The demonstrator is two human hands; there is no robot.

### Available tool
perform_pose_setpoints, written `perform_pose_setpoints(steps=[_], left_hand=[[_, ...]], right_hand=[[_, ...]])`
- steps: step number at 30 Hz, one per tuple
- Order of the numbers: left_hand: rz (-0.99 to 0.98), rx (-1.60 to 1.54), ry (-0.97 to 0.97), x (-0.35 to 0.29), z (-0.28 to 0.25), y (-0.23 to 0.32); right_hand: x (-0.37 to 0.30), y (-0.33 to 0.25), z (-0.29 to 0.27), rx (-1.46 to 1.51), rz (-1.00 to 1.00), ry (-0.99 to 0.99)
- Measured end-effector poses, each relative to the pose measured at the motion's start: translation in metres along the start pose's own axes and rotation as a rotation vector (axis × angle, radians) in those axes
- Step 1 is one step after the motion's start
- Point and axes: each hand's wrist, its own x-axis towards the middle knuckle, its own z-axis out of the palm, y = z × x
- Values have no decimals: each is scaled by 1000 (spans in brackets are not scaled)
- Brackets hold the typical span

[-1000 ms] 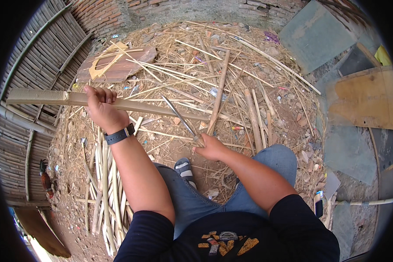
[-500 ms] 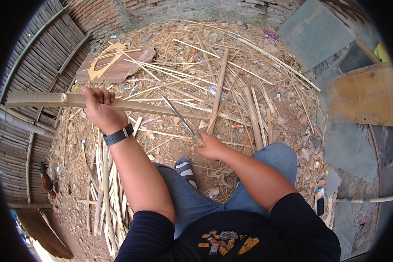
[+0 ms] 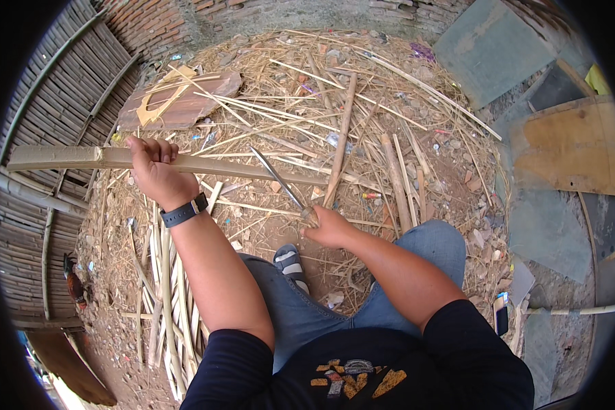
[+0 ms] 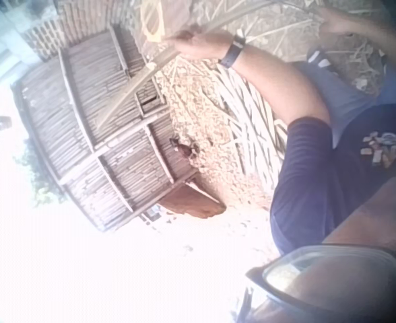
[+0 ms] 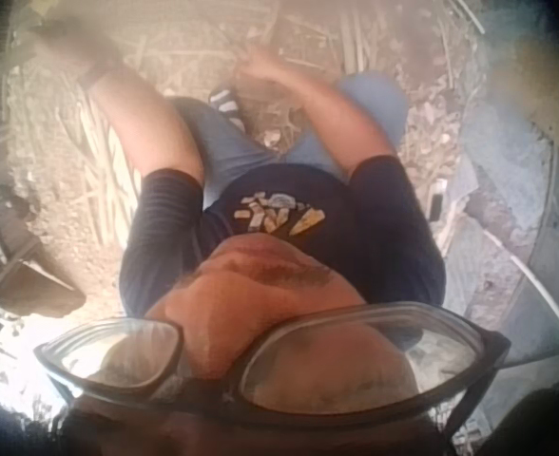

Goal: The person sits on the ground and uses a knife to shave the surface of a long bamboo stick. They hold the stick with one hand and scrape the blade along its length to remove the outer layer. The person occasionally pauses to inspect the stick or check their wristwatch.

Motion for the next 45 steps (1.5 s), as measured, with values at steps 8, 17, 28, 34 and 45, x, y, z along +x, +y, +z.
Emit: perform_pose_setpoints(steps=[8, 17, 28, 34, 45], left_hand=[[9, 34, 5, -1, 3, 2], [23, 49, 7, 2, 0, 0], [10, 35, 20, 1, 1, 1], [18, 36, 30, 3, -2, 0], [20, 35, 19, 2, -1, 0]], right_hand=[[1, 3, 2, -19, 6, 15], [0, 1, 0, -33, 26, 15], [1, 4, 2, -38, 32, 29], [3, 6, 2, 3, 0, 29], [5, 13, 8, -16, -8, 62]])
